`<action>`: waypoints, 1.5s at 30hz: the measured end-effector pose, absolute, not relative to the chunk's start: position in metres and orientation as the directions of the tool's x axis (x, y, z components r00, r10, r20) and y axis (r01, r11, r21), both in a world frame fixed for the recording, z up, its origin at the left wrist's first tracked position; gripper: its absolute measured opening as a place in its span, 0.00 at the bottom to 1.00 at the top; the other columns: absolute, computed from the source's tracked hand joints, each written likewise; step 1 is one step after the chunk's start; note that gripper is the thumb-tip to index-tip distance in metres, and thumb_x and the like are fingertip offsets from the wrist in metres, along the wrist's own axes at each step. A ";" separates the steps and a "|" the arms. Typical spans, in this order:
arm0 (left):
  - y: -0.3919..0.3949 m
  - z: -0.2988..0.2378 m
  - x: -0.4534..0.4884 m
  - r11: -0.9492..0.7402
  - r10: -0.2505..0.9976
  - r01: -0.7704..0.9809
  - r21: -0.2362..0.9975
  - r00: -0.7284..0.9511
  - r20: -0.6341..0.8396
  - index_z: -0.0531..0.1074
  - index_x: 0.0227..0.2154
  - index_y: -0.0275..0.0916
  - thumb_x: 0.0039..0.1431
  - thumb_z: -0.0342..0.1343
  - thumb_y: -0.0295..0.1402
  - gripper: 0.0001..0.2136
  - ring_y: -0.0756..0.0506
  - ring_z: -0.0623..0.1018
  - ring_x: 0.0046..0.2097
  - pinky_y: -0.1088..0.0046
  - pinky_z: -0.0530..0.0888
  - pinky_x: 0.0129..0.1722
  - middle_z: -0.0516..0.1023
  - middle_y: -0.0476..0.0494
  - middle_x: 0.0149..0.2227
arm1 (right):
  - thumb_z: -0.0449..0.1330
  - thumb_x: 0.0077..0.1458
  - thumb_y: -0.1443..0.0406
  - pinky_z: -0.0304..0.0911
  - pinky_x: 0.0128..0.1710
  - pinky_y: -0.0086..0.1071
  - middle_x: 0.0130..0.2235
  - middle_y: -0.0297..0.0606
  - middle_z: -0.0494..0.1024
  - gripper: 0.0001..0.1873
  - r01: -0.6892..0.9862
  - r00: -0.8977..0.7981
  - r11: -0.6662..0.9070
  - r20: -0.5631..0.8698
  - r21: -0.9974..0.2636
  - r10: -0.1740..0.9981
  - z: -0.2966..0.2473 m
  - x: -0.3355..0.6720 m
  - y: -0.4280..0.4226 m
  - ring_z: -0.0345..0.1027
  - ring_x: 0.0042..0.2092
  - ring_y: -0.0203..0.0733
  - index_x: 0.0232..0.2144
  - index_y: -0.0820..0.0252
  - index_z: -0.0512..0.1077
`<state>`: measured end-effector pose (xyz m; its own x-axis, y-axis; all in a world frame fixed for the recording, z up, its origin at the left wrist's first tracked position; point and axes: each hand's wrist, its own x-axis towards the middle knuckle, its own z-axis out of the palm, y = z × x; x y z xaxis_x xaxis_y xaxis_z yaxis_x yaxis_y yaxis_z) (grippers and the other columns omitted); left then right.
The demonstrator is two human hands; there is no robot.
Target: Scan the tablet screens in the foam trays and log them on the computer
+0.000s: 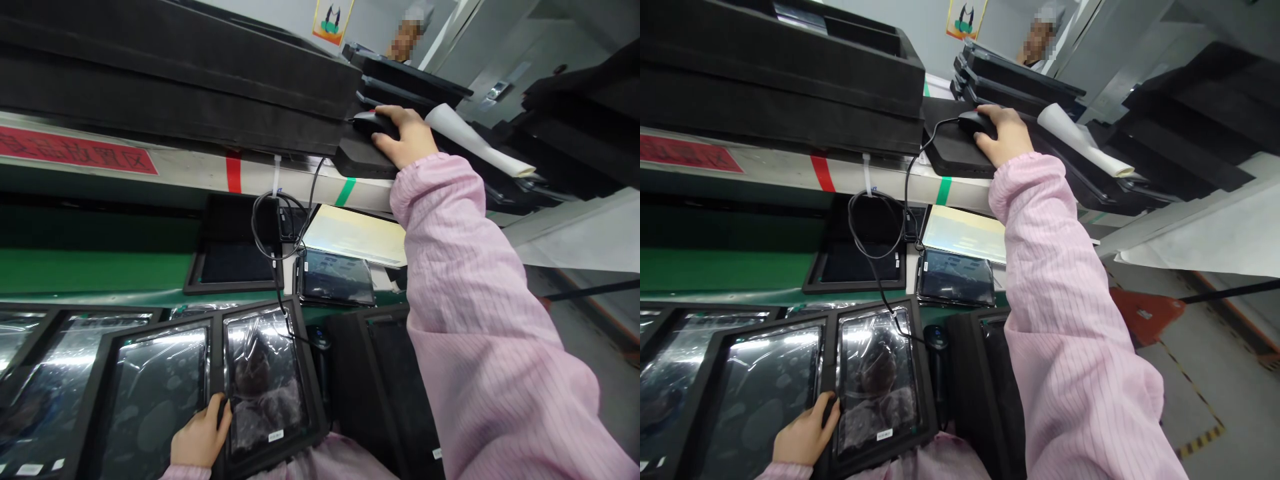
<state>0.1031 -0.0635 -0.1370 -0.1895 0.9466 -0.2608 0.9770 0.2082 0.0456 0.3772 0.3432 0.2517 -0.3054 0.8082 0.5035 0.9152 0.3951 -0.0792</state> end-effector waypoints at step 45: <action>-0.064 -0.140 0.105 0.215 0.943 0.976 0.037 -0.198 -0.268 0.72 0.40 0.45 0.61 0.39 0.38 0.16 0.45 0.78 0.27 0.74 0.60 0.21 0.79 0.49 0.25 | 0.50 0.43 0.39 0.47 0.61 0.48 0.53 0.27 0.69 0.31 0.812 -0.395 0.525 0.424 -0.253 0.815 0.259 0.370 0.341 0.54 0.58 0.53 0.48 0.38 0.64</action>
<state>0.1047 -0.0641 -0.1402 -0.1975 0.9429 -0.2681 0.9759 0.2149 0.0368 0.3701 0.3408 0.2594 -0.3948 0.8150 0.4241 0.8123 0.5253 -0.2534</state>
